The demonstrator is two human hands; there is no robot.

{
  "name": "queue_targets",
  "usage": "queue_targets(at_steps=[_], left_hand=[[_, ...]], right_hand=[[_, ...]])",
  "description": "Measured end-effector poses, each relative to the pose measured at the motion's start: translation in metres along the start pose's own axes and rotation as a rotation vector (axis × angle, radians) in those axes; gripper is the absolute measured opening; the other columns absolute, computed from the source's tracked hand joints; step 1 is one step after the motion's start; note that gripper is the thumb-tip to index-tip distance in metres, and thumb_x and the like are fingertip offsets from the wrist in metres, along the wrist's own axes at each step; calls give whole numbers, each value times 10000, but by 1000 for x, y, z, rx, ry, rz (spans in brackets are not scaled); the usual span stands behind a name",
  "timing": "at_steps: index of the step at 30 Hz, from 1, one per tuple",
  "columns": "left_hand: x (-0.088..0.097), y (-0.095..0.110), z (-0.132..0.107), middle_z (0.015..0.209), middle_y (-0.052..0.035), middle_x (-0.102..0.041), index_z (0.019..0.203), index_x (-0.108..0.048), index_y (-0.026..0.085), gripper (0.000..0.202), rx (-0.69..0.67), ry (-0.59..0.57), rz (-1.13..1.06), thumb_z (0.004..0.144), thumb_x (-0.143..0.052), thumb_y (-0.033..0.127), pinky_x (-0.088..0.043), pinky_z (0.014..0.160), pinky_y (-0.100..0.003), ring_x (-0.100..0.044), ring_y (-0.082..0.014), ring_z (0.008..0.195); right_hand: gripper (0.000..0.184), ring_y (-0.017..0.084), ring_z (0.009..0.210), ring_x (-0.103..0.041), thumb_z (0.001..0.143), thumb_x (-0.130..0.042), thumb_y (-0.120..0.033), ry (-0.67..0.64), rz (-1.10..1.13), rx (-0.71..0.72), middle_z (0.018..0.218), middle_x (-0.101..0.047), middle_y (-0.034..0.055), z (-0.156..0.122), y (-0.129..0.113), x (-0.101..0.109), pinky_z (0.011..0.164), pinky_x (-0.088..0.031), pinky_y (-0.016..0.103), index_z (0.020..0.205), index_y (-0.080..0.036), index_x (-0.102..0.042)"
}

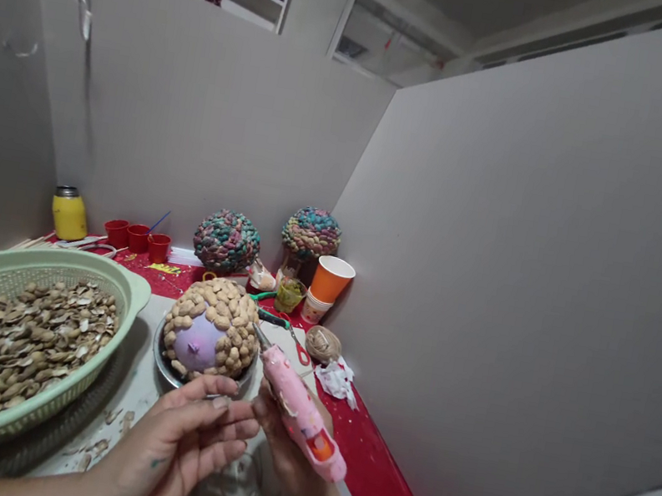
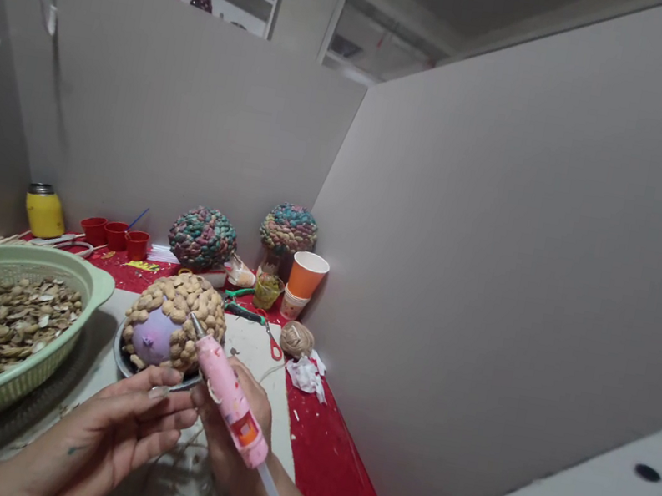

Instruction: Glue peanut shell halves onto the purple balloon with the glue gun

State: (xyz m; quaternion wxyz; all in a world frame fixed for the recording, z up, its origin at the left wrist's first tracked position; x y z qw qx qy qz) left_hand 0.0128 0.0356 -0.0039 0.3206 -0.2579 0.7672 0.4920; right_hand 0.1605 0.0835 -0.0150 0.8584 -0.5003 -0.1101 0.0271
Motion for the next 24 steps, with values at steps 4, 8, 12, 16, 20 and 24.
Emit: queue_targets(at_steps=[4,8,12,16,20,24], left_hand=[[2,11,0,967,-158,-770,1000,-624,124,194,-60,78,20,827,-672,50,-608,738,-266,-757,-202,847],[1,17,0,924,-128,-769,993,-645,142,236,-86,91,43,784,-735,79,-605,733,-268,-746,-190,822],[-2,13,2,711,-35,-713,898,-666,159,291,-74,9,94,677,-855,163,-581,649,-242,-671,-130,646],[-4,10,4,660,27,-629,802,-676,159,290,-109,-69,210,631,-892,247,-528,605,-215,-571,-85,583],[-1,7,7,698,25,-635,766,-685,159,258,-143,-76,326,646,-878,281,-479,638,-208,-564,-91,636],[5,1,9,693,20,-637,759,-694,160,260,-158,-74,414,630,-880,289,-445,635,-218,-558,-108,650]], right_hand=[[282,183,702,-505,911,-637,-462,12,100,-97,738,-545,12,3,-8,8,681,-429,304,777,-215,-614],[360,136,572,-412,922,-613,-501,17,224,-144,631,-483,-21,11,-2,10,555,-346,270,730,-202,-555],[394,123,549,-448,868,-664,-549,20,368,-206,610,-517,-17,15,6,3,514,-337,241,743,-189,-563],[412,106,535,-491,815,-728,-536,27,502,-265,597,-543,-11,16,5,-2,511,-360,212,701,-170,-579],[395,93,517,-524,740,-796,-516,27,638,-335,658,-593,-12,19,3,-5,500,-398,195,750,-172,-601],[390,95,515,-548,717,-821,-491,3,716,-399,680,-617,-4,20,1,-8,499,-433,195,756,-164,-613]])
Point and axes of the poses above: each hand's wrist, its own z-axis towards the middle knuckle, its own x-axis out of the back of the hand, y = z × x, the point moved 5 cm from there along z, towards the middle knuckle
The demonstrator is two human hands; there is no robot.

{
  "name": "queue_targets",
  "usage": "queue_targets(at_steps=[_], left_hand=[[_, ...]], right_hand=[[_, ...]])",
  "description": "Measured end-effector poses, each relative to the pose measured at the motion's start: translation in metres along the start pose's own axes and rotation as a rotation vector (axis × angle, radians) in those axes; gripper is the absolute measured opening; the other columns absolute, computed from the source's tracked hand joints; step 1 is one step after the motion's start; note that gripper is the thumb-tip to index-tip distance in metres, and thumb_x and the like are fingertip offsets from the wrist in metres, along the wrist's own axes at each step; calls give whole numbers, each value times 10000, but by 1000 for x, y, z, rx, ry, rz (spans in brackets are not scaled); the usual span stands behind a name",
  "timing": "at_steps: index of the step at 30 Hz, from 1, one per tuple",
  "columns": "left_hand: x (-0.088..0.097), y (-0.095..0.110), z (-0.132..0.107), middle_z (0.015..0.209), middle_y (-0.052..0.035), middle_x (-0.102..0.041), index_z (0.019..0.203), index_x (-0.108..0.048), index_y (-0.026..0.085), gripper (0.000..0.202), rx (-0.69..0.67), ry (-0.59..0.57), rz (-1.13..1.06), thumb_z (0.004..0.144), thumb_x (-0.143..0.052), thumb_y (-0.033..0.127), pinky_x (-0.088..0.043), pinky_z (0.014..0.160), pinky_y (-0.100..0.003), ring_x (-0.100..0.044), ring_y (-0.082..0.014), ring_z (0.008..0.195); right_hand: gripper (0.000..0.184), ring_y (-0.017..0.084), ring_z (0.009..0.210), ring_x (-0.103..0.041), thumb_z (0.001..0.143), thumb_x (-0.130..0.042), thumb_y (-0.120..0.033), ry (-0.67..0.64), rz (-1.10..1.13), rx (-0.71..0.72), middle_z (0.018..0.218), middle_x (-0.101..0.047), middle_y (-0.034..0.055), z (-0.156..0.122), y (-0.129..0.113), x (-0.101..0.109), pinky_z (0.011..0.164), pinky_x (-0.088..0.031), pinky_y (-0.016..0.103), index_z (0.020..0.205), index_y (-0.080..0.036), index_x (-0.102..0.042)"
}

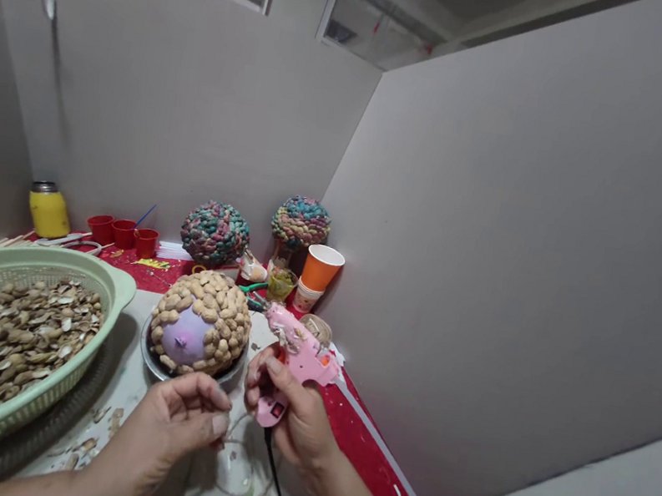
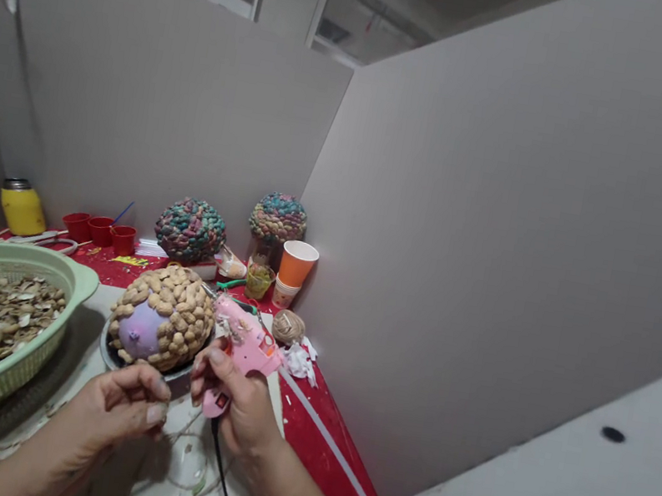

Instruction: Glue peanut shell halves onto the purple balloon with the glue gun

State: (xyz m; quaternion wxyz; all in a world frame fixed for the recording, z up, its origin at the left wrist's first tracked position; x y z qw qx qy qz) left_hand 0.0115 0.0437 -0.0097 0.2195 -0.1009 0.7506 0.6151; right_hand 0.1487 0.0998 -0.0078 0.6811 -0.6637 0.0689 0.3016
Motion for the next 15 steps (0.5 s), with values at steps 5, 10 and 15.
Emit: queue_targets(at_steps=[5,10,15], left_hand=[[0,-2,0,711,7,-651,738,-693,152,255,1,19,20,621,-882,278,-445,650,-226,-555,-115,663],[-1,6,0,799,-25,-701,845,-685,161,234,16,18,-38,678,-836,225,-480,683,-246,-597,-132,708],[-3,9,1,738,7,-675,808,-651,168,165,48,19,-161,716,-787,151,-515,675,-236,-611,-120,708]], right_hand=[[399,97,535,-566,713,-823,-499,-11,21,-44,710,-642,19,-1,3,-2,506,-449,191,758,-146,-642],[395,95,537,-565,680,-851,-479,-21,-3,-63,685,-645,14,-3,6,-3,514,-446,185,750,-144,-655],[416,94,547,-550,698,-832,-517,-47,-65,-77,656,-624,5,-4,12,-3,528,-425,188,745,-144,-654]])
Point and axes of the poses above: each hand's wrist, its own z-axis towards the middle knuckle, its own x-axis out of the back of the hand, y = z × x, the point moved 5 cm from there along z, towards the middle knuckle
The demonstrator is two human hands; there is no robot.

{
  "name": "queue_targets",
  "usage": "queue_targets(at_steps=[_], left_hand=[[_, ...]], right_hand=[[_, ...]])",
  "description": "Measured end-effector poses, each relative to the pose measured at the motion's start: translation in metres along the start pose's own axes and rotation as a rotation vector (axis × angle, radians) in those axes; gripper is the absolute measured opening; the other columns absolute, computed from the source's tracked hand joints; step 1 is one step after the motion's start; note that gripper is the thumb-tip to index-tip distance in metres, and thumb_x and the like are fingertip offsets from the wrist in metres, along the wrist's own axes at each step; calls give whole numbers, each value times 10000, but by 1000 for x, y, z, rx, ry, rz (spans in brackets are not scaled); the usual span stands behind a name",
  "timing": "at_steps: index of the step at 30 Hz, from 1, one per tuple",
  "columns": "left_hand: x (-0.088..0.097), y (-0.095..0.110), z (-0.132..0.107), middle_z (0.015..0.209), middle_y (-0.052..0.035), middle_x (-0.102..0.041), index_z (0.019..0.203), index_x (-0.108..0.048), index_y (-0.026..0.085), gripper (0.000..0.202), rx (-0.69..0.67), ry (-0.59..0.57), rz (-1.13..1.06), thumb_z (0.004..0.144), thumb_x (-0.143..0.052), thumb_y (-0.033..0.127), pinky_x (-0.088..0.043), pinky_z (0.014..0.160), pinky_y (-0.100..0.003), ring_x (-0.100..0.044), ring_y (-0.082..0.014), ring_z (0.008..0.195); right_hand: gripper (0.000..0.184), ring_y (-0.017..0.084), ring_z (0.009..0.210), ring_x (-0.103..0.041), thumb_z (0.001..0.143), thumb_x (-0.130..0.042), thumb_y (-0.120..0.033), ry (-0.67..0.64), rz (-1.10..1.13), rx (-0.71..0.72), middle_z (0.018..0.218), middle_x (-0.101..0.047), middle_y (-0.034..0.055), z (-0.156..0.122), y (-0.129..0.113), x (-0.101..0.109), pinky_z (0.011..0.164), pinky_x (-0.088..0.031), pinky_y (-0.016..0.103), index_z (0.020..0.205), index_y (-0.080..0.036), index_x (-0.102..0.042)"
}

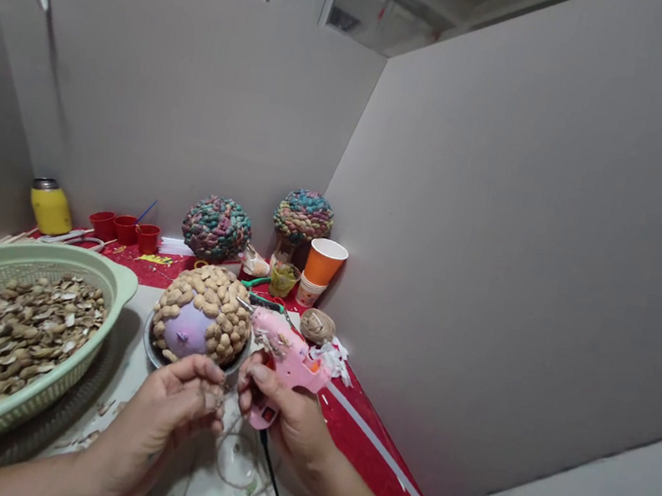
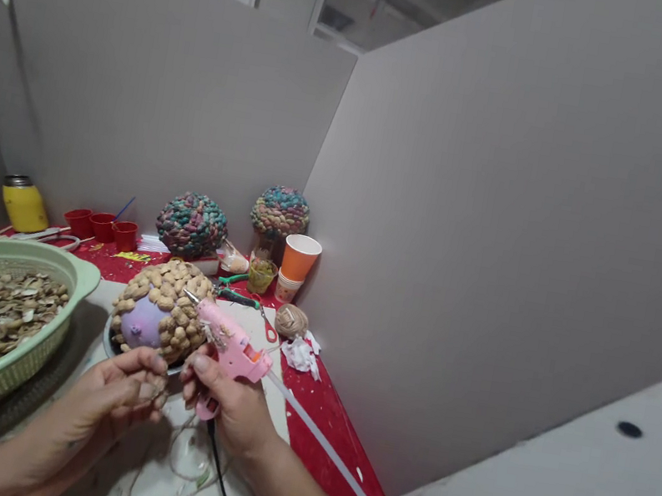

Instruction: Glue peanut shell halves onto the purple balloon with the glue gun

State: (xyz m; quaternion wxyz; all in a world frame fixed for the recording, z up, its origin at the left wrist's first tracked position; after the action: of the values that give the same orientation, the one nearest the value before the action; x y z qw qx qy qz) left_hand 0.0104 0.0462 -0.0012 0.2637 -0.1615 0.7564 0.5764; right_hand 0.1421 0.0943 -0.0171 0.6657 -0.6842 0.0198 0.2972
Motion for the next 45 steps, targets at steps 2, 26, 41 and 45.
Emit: queue_targets(at_steps=[2,26,41,45], left_hand=[[-1,-1,0,723,7,-674,803,-641,163,149,16,-19,-21,730,-769,134,-522,670,-233,-610,-115,691],[9,16,-10,908,-56,-756,913,-698,216,166,-485,91,418,782,-772,287,-552,810,-289,-702,-223,868],[12,14,-15,1115,-184,-749,925,-775,246,192,-569,-109,684,772,-736,136,-395,1081,-453,-677,-296,1084],[15,12,-16,1113,-170,-752,965,-756,254,231,-664,-45,730,778,-716,125,-391,1082,-457,-672,-288,1099]], right_hand=[[431,98,558,-546,701,-825,-538,-2,-32,-3,666,-623,3,-1,3,2,541,-419,197,767,-149,-648],[395,140,622,-476,768,-749,-589,71,-294,50,694,-565,11,-17,-2,-7,569,-406,262,881,-211,-775],[396,140,594,-551,790,-727,-551,75,-430,89,632,-610,13,-16,-12,-2,572,-455,253,704,-168,-668],[358,132,550,-476,844,-679,-442,45,-525,186,581,-537,-7,-20,-22,-8,515,-386,252,625,-173,-588]])
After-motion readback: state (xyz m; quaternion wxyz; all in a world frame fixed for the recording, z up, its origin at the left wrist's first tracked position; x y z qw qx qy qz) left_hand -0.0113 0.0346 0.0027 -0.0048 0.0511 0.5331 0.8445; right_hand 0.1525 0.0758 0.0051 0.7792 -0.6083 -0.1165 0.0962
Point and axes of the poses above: each hand's wrist, its own z-axis towards the middle knuckle, its own x-axis out of the back of the hand, y = z × x, the point moved 5 cm from there along z, towards the middle knuckle
